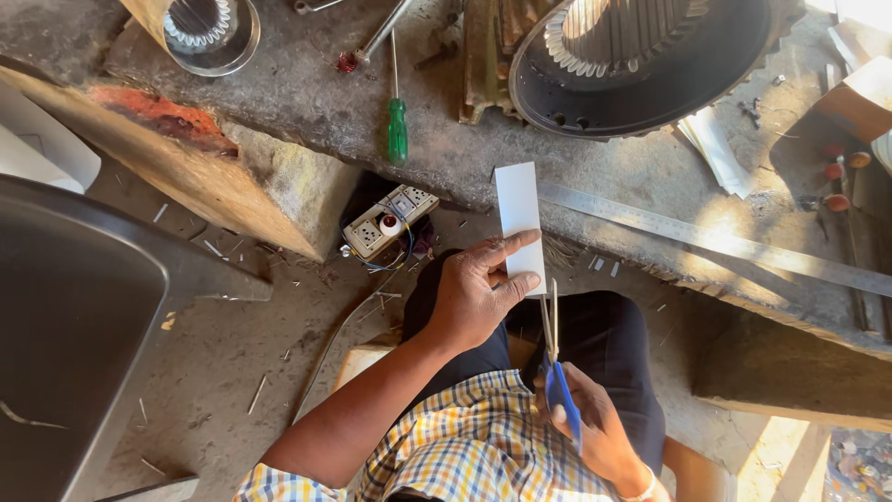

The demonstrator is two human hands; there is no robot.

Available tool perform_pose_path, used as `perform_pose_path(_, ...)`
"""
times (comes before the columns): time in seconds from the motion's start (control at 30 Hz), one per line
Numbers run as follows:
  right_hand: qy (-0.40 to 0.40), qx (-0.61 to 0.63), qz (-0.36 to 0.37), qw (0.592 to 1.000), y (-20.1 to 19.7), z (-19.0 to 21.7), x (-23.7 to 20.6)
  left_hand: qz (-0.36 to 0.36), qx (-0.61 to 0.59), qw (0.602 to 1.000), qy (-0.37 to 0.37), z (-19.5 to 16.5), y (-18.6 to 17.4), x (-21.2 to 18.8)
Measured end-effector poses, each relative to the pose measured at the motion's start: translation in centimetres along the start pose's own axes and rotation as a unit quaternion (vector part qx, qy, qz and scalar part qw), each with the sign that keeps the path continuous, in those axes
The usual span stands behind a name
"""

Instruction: The person sits at a workbench and cuts strips of white insulating sheet with scissors, then folds and shapes each strip by hand. The person inserts the finished strips into the slots of an electric motor stator housing on the bench, repeating the cut-fold-insert cycle for successive liners.

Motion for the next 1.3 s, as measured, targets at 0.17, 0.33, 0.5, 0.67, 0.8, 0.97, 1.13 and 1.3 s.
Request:
perform_pose_path(0.17,0.012,-0.001,-0.037,0.999,0.6,1.3,0.2,0.001,0.009,1.000,0.018,-0.9,0.4,-0.2)
perform_pose_path(0.33,-0.009,0.018,-0.031,0.999,1.1,2.2,0.0,0.011,0.022,0.999,0.019,-0.9,1.2,-0.8)
perform_pose_path(0.5,-0.016,0.039,-0.007,0.999,1.5,2.6,-0.1,0.004,0.018,0.999,0.039,-1.1,1.3,-1.0)
perform_pose_path(0.67,-0.011,0.018,-0.030,0.999,1.2,2.4,-0.1,0.007,0.004,1.000,0.028,-0.8,1.3,-1.0)
perform_pose_path(0.8,0.000,0.064,-0.024,0.998,1.1,1.8,-0.2,0.012,0.012,0.999,0.031,-1.0,1.3,-0.9)
perform_pose_path(0.97,0.021,0.074,-0.034,0.996,0.7,0.7,-0.3,0.016,0.026,0.999,0.024,-1.1,1.4,-0.9)
perform_pose_path(1.13,0.045,0.081,-0.047,0.995,0.1,-0.1,-0.3,0.015,0.019,1.000,0.019,-0.9,1.4,-0.9)
perform_pose_path(1.3,0.034,0.056,-0.042,0.997,0.4,0.1,-0.3,-0.015,0.017,1.000,0.015,-0.8,0.5,-0.5)
Point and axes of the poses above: each hand's wrist, its own x-axis towards the middle knuckle, its own y-axis out of the palm, z = x × y, the point moved 10 cm from there along x, towards the middle knuckle, and after that the axes turned 9 degrees about y, right-handed, at the moved point
